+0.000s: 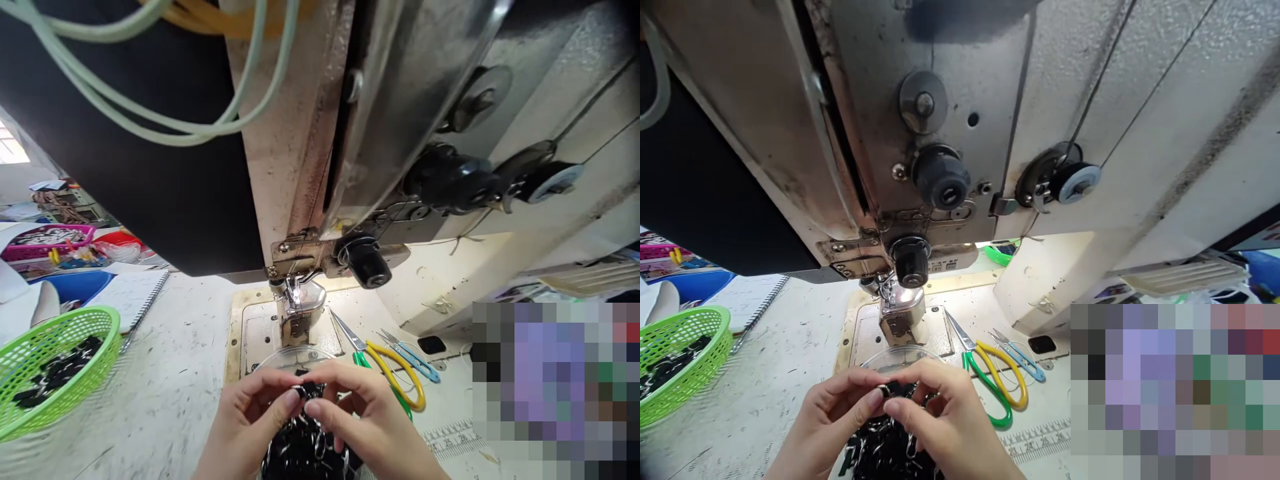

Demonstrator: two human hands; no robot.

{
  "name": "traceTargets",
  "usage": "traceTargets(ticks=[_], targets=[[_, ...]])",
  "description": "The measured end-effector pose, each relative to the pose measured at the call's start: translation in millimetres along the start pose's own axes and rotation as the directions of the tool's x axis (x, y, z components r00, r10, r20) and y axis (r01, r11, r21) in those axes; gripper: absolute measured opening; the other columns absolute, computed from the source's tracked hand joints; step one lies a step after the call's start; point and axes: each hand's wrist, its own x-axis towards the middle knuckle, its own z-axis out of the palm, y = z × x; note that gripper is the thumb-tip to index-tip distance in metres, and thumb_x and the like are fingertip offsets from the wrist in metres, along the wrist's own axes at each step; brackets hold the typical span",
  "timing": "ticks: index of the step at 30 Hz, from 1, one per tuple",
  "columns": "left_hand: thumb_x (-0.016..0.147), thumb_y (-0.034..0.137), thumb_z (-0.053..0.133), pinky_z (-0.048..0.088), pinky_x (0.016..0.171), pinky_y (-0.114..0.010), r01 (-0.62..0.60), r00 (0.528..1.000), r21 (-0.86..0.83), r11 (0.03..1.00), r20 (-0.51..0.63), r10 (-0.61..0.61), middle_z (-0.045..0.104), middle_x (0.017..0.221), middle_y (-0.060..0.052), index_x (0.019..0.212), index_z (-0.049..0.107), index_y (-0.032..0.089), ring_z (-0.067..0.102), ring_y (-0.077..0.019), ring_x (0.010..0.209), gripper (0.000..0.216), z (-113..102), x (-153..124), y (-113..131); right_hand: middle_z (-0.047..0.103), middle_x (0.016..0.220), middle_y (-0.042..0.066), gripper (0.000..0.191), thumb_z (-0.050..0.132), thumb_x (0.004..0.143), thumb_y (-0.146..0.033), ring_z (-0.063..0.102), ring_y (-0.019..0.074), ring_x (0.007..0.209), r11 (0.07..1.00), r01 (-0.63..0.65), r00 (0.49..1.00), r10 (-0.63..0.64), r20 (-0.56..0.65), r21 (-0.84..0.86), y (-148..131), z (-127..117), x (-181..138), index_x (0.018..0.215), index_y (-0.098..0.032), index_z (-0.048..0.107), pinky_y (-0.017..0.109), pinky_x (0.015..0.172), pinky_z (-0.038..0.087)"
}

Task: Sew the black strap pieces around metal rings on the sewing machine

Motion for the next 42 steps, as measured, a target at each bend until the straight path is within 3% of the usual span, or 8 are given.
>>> traceTargets(ticks=[3, 10, 16, 23, 27, 35, 39, 42], targets=[[0.068, 0.04, 0.087, 0.057, 0.074, -0.028, -0.051, 0.998, 0.045, 0.998, -0.029, 0.052, 0.08, 0.082, -0.006, 0.078, 0.082, 0.021, 0.072, -0.0235, 0.08, 0.022, -1.1, -0.6, 0.9, 0.063, 0.071, 0.0, 0.022, 0.074, 0.082, -0.036, 0.052, 0.0066, 0.046, 0.998, -0.057, 0.998, 0.057, -0.013, 0.02, -0.7, 0.5, 2.3, 0.098, -0.022, 0.078, 0.015, 0.041, 0.046], [0.073, 0.03, 0.083, 0.056, 0.074, -0.029, -0.105, 0.994, 0.15, 0.983, 0.013, 0.104, 0.08, 0.083, -0.007, 0.081, 0.084, 0.025, 0.072, -0.0256, 0.082, 0.009, -3.9, -0.3, 2.1, 0.07, 0.071, 0.004, 0.016, 0.075, 0.081, -0.034, 0.053, 0.0097, 0.052, 0.999, -0.001, 0.998, -0.001, -0.057, -0.04, -4.3, 2.0, 2.7, 0.084, -0.018, 0.079, 0.015, 0.042, 0.044], [0.075, 0.027, 0.08, 0.052, 0.064, -0.028, -0.142, 0.99, 0.269, 0.953, 0.014, 0.143, 0.075, 0.073, -0.007, 0.079, 0.085, 0.025, 0.067, -0.0228, 0.07, 0.007, -5.2, -2.6, 3.0, 0.058, 0.054, -0.003, 0.02, 0.083, 0.074, -0.035, 0.046, 0.0062, 0.046, 0.967, -0.174, 0.985, 0.17, 0.035, 0.186, -1.7, -0.1, 4.0, 0.077, -0.017, 0.076, 0.015, 0.043, 0.038], [0.077, 0.035, 0.081, 0.055, 0.07, -0.026, -0.07, 0.996, 0.164, 0.984, 0.065, 0.06, 0.078, 0.079, -0.006, 0.085, 0.083, 0.023, 0.07, -0.0211, 0.076, 0.015, -8.2, 2.0, 4.9, 0.061, 0.065, 0.0, 0.021, 0.073, 0.085, -0.037, 0.054, 0.0111, 0.059, 0.997, -0.05, 0.996, 0.053, -0.068, 0.053, -6.6, 5.9, 0.8, 0.079, -0.017, 0.07, 0.018, 0.049, 0.041], [0.075, 0.039, 0.082, 0.055, 0.071, -0.025, -0.037, 0.991, 0.147, 0.988, 0.134, 0.018, 0.079, 0.078, -0.005, 0.081, 0.079, 0.02, 0.071, -0.0192, 0.076, 0.019, -7.9, 8.1, 8.9, 0.056, 0.064, -0.001, 0.026, 0.069, 0.087, -0.04, 0.05, 0.0103, 0.057, 0.997, -0.082, 0.992, 0.083, -0.1, 0.011, -15.0, 8.5, 2.3, 0.076, -0.017, 0.068, 0.019, 0.048, 0.038], [0.068, 0.039, 0.086, 0.051, 0.062, -0.023, -0.037, 0.994, 0.121, 0.992, 0.106, 0.024, 0.076, 0.064, -0.004, 0.07, 0.075, 0.017, 0.068, -0.0166, 0.064, 0.025, 1.0, 19.5, 23.5, 0.055, 0.059, -0.003, 0.029, 0.074, 0.082, -0.044, 0.042, 0.0071, 0.048, 0.991, -0.105, 0.988, 0.113, -0.106, 0.082, -22.0, 4.9, 13.9, 0.075, -0.017, 0.068, 0.02, 0.044, 0.031], [0.064, 0.039, 0.089, 0.047, 0.057, -0.019, -0.07, 0.992, 0.074, 0.995, 0.109, 0.062, 0.071, 0.057, -0.002, 0.065, 0.072, 0.014, 0.062, -0.0117, 0.056, 0.03, 3.3, 32.2, 39.7, 0.06, 0.062, -0.002, 0.025, 0.072, 0.084, -0.042, 0.048, 0.009, 0.052, 0.998, -0.013, 0.991, 0.021, -0.13, 0.065, -26.0, 5.4, 30.2, 0.076, -0.018, 0.071, 0.021, 0.049, 0.037], [0.058, 0.037, 0.093, 0.043, 0.051, -0.015, -0.047, 0.995, -0.053, 0.997, 0.082, 0.052, 0.066, 0.05, 0.001, 0.061, 0.069, 0.014, 0.055, -0.0068, 0.049, 0.033, 7.1, 45.6, 52.2, 0.065, 0.068, 0.001, 0.023, 0.066, 0.089, -0.038, 0.053, 0.0117, 0.058, 0.98, 0.164, 0.966, -0.183, -0.185, -0.113, -27.6, 4.2, 46.9, 0.076, -0.019, 0.071, 0.022, 0.054, 0.042]])
